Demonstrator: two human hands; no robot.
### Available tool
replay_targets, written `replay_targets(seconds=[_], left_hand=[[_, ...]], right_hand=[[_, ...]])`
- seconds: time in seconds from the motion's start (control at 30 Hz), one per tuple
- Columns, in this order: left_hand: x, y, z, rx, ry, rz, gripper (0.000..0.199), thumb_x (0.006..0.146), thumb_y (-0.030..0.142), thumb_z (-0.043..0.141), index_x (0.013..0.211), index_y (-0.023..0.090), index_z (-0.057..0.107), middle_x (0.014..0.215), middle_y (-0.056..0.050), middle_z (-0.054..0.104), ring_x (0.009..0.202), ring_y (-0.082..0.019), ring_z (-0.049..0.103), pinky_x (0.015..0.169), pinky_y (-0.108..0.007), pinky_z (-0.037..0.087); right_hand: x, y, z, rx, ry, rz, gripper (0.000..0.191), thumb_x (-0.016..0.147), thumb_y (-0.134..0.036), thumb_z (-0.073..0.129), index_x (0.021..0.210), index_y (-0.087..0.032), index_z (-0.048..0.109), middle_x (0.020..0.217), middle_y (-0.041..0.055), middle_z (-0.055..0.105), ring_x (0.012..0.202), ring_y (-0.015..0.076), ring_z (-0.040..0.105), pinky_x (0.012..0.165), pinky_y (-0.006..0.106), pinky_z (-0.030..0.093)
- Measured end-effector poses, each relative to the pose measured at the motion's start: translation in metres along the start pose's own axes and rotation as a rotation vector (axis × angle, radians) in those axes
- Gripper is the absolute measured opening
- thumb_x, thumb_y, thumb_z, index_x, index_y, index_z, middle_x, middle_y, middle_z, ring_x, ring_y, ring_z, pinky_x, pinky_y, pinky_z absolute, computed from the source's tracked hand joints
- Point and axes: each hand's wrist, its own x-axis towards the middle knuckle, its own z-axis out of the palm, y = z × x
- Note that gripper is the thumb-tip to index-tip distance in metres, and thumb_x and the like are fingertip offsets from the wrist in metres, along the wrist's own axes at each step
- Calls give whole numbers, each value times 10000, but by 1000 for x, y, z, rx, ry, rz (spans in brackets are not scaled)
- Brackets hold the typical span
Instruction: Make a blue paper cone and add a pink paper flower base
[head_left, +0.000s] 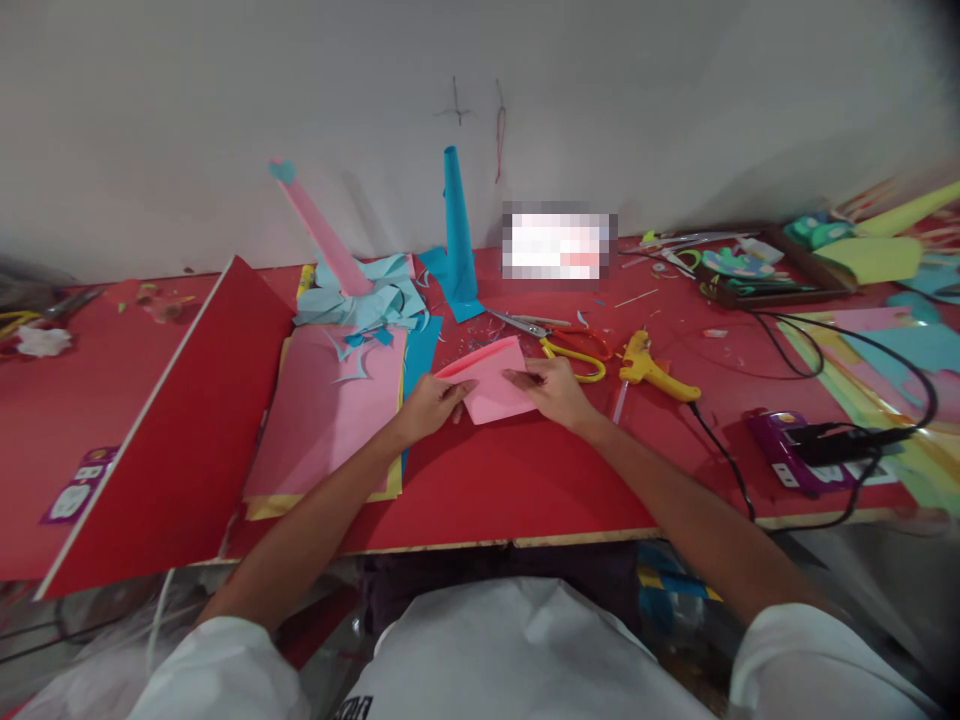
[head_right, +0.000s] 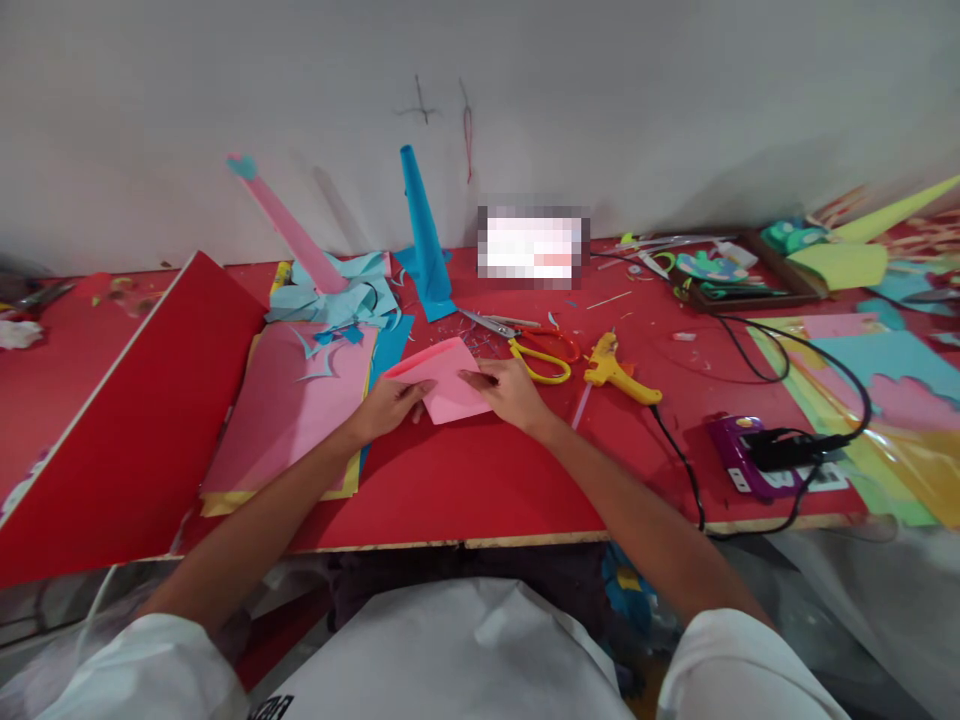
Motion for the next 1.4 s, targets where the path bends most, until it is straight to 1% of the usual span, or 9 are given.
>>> replay_targets(seconds=[0.1,0.3,0.5,0.57,0.67,0.83,0.93,1.2,1.4], left_hand=[[-1,1,-2,42,23,5,876,1035,847,434,410,240,521,415,-50,570,462,-144,541,612,-279,490],[-2,12,-2,-20,-12,-2,835,1023,821,512,450,215,558,411,-35,530,426,-115,460,523,-272,400],[-2,7,-1,37,31,3,852,1012,826,520,412,222,530,373,-30,471,411,-118,443,534,-281,392],[-2,7,-1,26,19,-6,840,1016,810,530,417,221,517,373,-24,460,411,-116,431,536,-283,386],[-1,6,-1,5,0,20,759,1008,772,578,502,207,561,446,-17,522,454,-118,445,536,-279,359],[2,2,0,66,44,97,541,1047,615,580,754,189,741,676,-36,705,588,-148,535,611,-278,368],[3,-1,1,58,58,94,484,1066,528,574,760,195,749,762,-56,766,648,-166,606,678,-287,410],[2,-4,6,80,144,112,443,1050,534,597,752,207,618,714,-25,631,648,-164,521,656,-292,377],[3,-4,4,99,100,113,390,1098,432,533,797,202,627,763,-31,682,664,-152,565,681,-278,431]], right_hand=[[0,-1,3,-14,15,6,789,917,-960,484,602,-239,420,597,-16,357,596,143,307,593,336,280],[-3,-6,3,-8,67,13,800,911,-982,467,615,-240,423,603,-15,368,592,140,309,590,339,262],[-3,-6,4,-33,84,17,811,913,-985,450,591,-244,374,580,-12,350,585,139,306,584,338,261],[-3,-5,4,-29,85,16,801,922,-972,454,601,-241,401,587,-8,368,590,141,316,582,335,265],[-3,-5,2,-24,116,25,785,929,-959,469,624,-235,448,603,-3,392,607,148,331,587,333,269],[-1,-6,-1,-36,187,39,808,910,-980,475,593,-246,359,594,-8,335,606,145,302,600,346,242],[0,-8,0,-51,200,49,825,895,-1005,453,582,-253,325,580,-12,313,600,144,287,604,351,229],[-2,-8,1,-47,260,24,806,919,-980,459,594,-254,328,579,-16,317,590,139,278,601,350,240],[-2,-4,3,-58,295,-23,790,950,-930,498,591,-250,321,564,-26,318,570,126,294,581,335,241]])
